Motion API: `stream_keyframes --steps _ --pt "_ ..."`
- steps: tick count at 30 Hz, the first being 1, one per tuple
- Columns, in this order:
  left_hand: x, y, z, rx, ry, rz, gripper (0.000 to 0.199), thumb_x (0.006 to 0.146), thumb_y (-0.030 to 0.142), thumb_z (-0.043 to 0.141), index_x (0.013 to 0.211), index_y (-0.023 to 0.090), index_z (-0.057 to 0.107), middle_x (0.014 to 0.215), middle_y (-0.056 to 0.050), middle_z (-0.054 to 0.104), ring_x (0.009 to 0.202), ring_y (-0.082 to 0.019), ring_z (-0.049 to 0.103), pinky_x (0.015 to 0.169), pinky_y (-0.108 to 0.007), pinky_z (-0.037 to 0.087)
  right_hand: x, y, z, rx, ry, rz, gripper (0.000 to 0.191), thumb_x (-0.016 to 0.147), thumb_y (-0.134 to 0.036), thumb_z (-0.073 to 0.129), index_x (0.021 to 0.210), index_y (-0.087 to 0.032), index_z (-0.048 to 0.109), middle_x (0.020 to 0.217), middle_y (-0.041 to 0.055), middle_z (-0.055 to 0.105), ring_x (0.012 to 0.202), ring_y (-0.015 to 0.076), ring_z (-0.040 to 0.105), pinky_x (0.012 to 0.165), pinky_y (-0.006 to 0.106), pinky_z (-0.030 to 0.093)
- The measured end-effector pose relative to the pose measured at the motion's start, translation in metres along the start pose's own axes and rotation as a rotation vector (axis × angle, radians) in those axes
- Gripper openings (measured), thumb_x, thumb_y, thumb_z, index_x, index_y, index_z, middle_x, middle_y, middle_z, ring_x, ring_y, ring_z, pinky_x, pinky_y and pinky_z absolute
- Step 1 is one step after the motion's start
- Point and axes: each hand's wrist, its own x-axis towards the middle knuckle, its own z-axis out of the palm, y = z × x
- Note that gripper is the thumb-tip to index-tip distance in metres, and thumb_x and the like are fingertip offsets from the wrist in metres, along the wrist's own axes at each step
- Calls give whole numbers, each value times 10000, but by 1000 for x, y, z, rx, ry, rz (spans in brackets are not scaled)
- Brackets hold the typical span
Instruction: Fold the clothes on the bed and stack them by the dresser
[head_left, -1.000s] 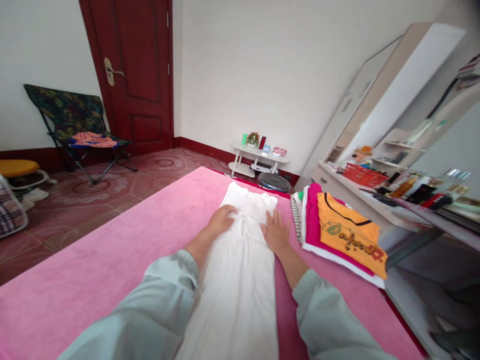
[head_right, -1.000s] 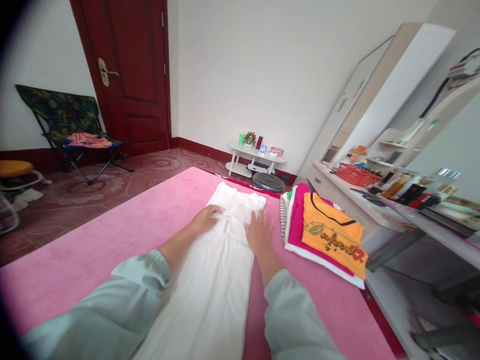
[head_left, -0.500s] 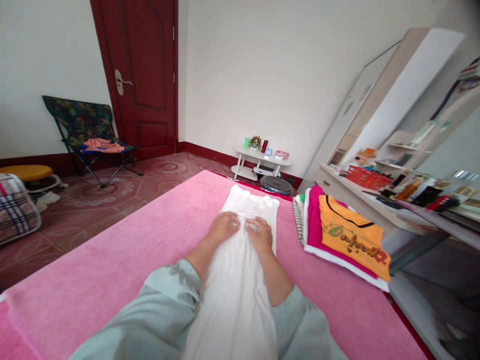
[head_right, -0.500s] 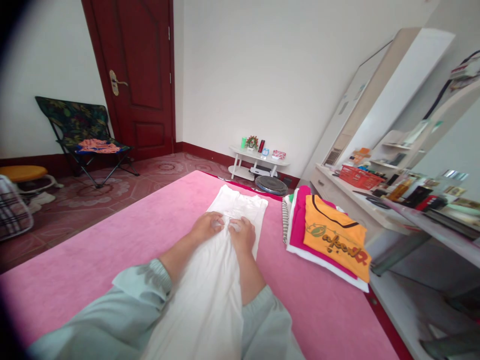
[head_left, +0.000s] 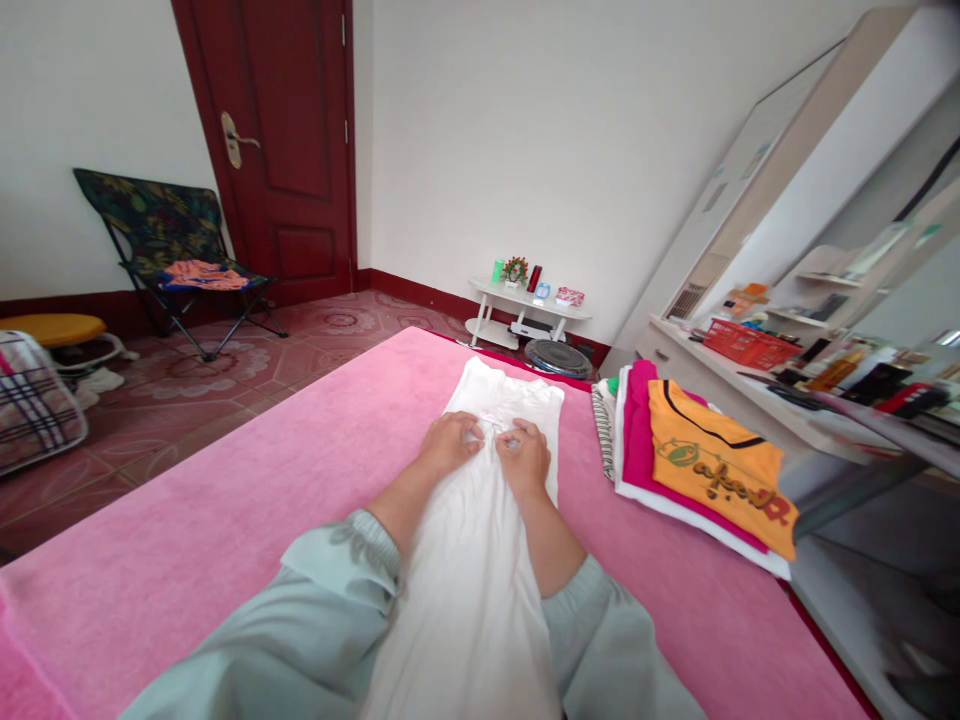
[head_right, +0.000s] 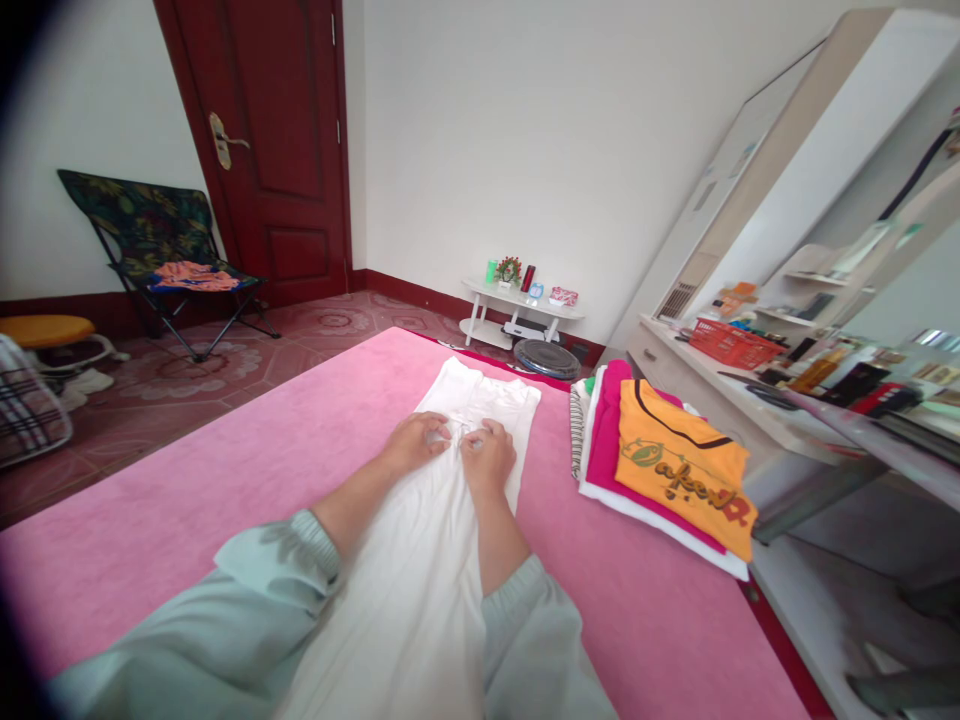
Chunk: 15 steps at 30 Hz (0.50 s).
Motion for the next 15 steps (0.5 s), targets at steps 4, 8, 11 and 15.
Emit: stream_keyframes --steps 4,8,11,15 --pt "0 0 0 8 -2 1 132 710 265 656 824 226 710 1166 -54 636 1099 -255 540 975 -377 385 2 6 2 121 58 57 123 676 -228 557 618 -211 665 1109 35 631 954 213 573 853 328 433" --pt "0 0 0 9 -5 4 130 712 274 657 823 229 707 1167 -52 635 1099 -257 540 973 -383 385 4 12 4 349 140 148 131 681 -255 546 643 -192 654 1088 62 625 979 210 583 858 304 451" --pt "0 0 -1 9 -10 2 126 711 277 657 818 232 705 1170 -48 634 1103 -259 538 975 -389 383 5 16 5 505 206 185 137 696 -268 546 674 -186 654 1076 66 628 1010 209 577 881 304 446" --pt "0 0 -1 14 -17 -1 121 711 276 653 815 235 701 1168 -40 635 1101 -259 540 968 -392 389 5 21 6 612 239 223 140 710 -284 567 712 -181 661 1089 64 635 1037 213 570 897 317 439"
